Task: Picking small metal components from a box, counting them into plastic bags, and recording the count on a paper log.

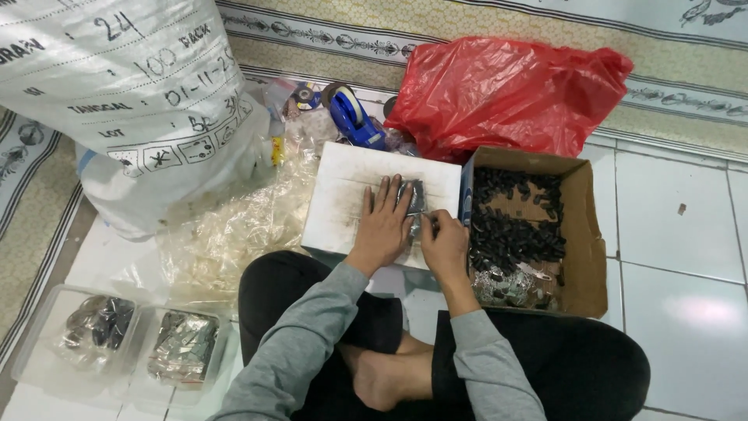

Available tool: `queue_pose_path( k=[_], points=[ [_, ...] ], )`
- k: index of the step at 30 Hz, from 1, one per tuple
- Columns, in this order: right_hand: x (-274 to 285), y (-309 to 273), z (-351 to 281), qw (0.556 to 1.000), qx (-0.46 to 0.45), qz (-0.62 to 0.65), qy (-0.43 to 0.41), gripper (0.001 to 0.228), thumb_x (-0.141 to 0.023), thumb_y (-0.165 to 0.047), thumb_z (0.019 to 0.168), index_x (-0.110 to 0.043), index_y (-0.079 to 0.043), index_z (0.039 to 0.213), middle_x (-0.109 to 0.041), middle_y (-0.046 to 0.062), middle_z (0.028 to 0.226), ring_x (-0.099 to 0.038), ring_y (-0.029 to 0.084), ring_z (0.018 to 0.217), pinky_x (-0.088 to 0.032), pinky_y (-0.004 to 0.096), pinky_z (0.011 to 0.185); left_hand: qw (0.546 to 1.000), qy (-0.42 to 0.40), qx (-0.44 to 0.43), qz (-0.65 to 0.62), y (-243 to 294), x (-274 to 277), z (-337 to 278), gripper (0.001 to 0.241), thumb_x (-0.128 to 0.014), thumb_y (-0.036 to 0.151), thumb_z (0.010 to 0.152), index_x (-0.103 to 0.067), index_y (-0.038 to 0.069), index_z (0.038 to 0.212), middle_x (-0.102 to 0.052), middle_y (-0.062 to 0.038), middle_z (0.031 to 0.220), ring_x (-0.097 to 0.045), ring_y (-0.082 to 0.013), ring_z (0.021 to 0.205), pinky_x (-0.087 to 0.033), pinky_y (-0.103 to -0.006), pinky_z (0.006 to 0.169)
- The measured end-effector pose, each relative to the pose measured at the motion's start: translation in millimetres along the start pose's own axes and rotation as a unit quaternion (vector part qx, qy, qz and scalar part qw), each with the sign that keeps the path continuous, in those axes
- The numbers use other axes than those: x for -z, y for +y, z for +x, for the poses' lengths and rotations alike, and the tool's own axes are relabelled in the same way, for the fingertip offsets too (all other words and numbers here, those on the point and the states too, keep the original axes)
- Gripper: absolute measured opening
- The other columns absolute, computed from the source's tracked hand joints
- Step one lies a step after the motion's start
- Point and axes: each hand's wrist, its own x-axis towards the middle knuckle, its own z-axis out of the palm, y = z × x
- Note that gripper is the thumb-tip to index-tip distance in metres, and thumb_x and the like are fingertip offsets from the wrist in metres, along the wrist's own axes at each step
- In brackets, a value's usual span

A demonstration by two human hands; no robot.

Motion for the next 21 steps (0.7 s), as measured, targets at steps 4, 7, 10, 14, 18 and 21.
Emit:
queue_pose_path(
  k=[4, 7, 10, 14, 18, 21],
  points=[
    [2.9, 13.4, -1.4, 0.998, 0.014, 0.067, -0.002, 0.019, -0.071, -0.033, 0.093, -0.070, -0.015, 0.099, -0.073, 0.007, 0.079, -0.070, 0.031, 0.086, -0.049, 0.041, 0.081, 0.997, 0.051, -0.030, -0.047, 0.5, 14.2, -12.2, 0.067, -0.039, 0.043, 0.105, -0.029, 0.008, 0.162, -0.020, -0.026, 0.168, -0.017, -0.0432, 0.155, -0.009, -0.0619, 0.122],
    [6.1, 17.4, -4.9, 0.987, 0.055, 0.151, -0.013, 0.008, -0.071, -0.018, 0.089, -0.071, -0.013, 0.095, -0.074, 0.011, 0.094, -0.068, 0.038, 0.093, -0.050, 0.043, 0.083, 0.993, 0.046, -0.100, -0.039, 0.7, 27.8, -21.1, 0.077, -0.052, 0.050, 0.097, -0.034, 0.009, 0.159, -0.026, -0.026, 0.165, -0.020, -0.0431, 0.155, -0.012, -0.0604, 0.124],
    [13.6, 9.8, -2.4, 0.985, 0.106, 0.137, -0.021, 0.017, -0.073, -0.010, 0.081, -0.070, -0.011, 0.097, -0.068, 0.017, 0.119, -0.063, 0.046, 0.108, -0.049, 0.053, 0.087, 0.990, 0.048, -0.127, -0.031, -3.9, 33.8, -12.0, 0.091, -0.062, 0.055, 0.085, -0.033, 0.011, 0.160, -0.024, -0.024, 0.167, -0.020, -0.0426, 0.155, -0.016, -0.0595, 0.124],
    [9.4, 21.6, -5.5, 0.985, 0.150, 0.080, -0.026, 0.017, -0.073, -0.013, 0.081, -0.073, -0.016, 0.098, -0.067, 0.013, 0.126, -0.061, 0.043, 0.112, -0.048, 0.051, 0.092, 0.984, 0.022, -0.173, -0.041, -13.8, 16.9, -4.0, 0.087, -0.062, 0.058, 0.080, -0.042, 0.021, 0.156, -0.033, -0.019, 0.164, -0.024, -0.0391, 0.155, -0.019, -0.0581, 0.124],
    [4.2, 27.0, -4.9, 0.986, 0.133, 0.101, -0.019, 0.006, -0.075, -0.018, 0.083, -0.072, -0.017, 0.088, -0.070, 0.009, 0.124, -0.064, 0.040, 0.108, -0.049, 0.047, 0.090, 0.986, 0.002, -0.164, -0.036, -18.3, 9.5, -4.7, 0.082, -0.057, 0.061, 0.084, -0.040, 0.027, 0.157, -0.031, -0.015, 0.166, -0.023, -0.0369, 0.156, -0.018, -0.0578, 0.124],
    [4.7, 25.7, -3.4, 0.986, 0.125, 0.110, -0.024, 0.007, -0.075, -0.014, 0.082, -0.071, -0.013, 0.088, -0.070, 0.014, 0.123, -0.064, 0.043, 0.107, -0.049, 0.049, 0.090, 0.986, 0.005, -0.164, -0.028, -20.5, 4.7, -4.8, 0.079, -0.054, 0.062, 0.087, -0.038, 0.030, 0.158, -0.028, -0.013, 0.168, -0.022, -0.0352, 0.157, -0.016, -0.0574, 0.125]
  ],
)
